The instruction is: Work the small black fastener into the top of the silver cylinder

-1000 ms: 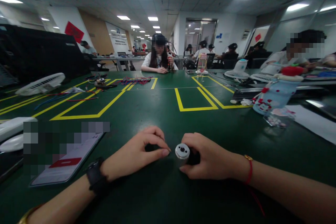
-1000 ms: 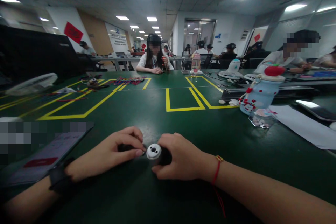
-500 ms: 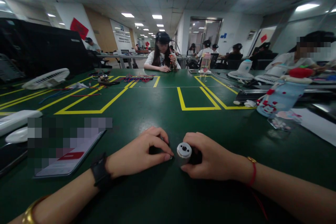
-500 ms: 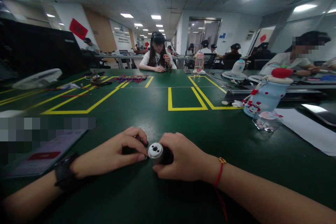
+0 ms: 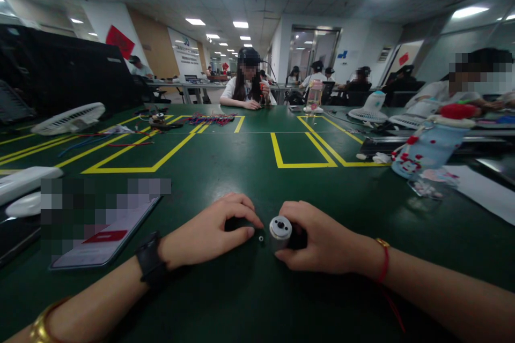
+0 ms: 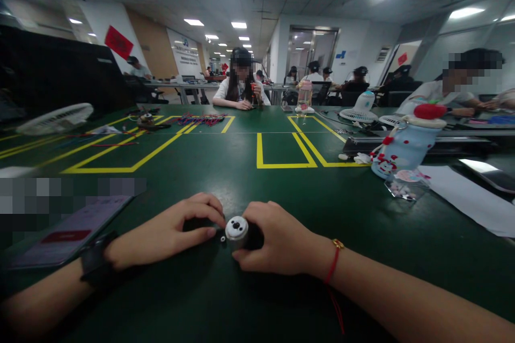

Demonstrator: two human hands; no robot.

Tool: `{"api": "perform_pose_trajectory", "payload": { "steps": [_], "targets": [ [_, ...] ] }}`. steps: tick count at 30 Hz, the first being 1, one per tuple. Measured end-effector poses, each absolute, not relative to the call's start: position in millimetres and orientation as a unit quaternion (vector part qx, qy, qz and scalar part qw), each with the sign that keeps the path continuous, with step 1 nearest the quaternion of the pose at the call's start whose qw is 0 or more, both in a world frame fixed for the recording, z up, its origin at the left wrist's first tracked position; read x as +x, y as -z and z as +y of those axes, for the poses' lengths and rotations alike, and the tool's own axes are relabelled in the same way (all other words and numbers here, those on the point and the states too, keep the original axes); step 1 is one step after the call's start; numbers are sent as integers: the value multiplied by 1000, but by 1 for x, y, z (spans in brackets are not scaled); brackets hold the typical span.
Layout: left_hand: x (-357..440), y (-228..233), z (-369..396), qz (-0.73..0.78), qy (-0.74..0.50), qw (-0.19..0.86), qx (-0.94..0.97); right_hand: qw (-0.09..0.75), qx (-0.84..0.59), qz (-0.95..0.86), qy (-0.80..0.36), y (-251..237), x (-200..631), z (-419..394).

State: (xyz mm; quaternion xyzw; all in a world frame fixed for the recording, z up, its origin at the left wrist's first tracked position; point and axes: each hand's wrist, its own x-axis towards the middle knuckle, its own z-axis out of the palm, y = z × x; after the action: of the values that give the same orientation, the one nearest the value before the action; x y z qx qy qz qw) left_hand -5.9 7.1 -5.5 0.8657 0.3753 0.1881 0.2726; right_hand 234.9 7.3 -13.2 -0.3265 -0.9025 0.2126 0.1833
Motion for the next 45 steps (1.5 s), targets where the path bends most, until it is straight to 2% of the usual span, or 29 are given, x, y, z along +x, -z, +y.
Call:
{"api": "perform_pose_trajectory", "payload": {
  "steps": [33,41,45],
  "targets": [
    [-6,7,5,382,-160,264,871,175,-329,-902,-219,16,234,10],
    [-5,9,5,374,-175,269,870,177,-328,-902,-217,17,235,8],
    [-1,4,4,386,-240,300,839,173,-329,-903,-213,15,235,8]
  ]
}}
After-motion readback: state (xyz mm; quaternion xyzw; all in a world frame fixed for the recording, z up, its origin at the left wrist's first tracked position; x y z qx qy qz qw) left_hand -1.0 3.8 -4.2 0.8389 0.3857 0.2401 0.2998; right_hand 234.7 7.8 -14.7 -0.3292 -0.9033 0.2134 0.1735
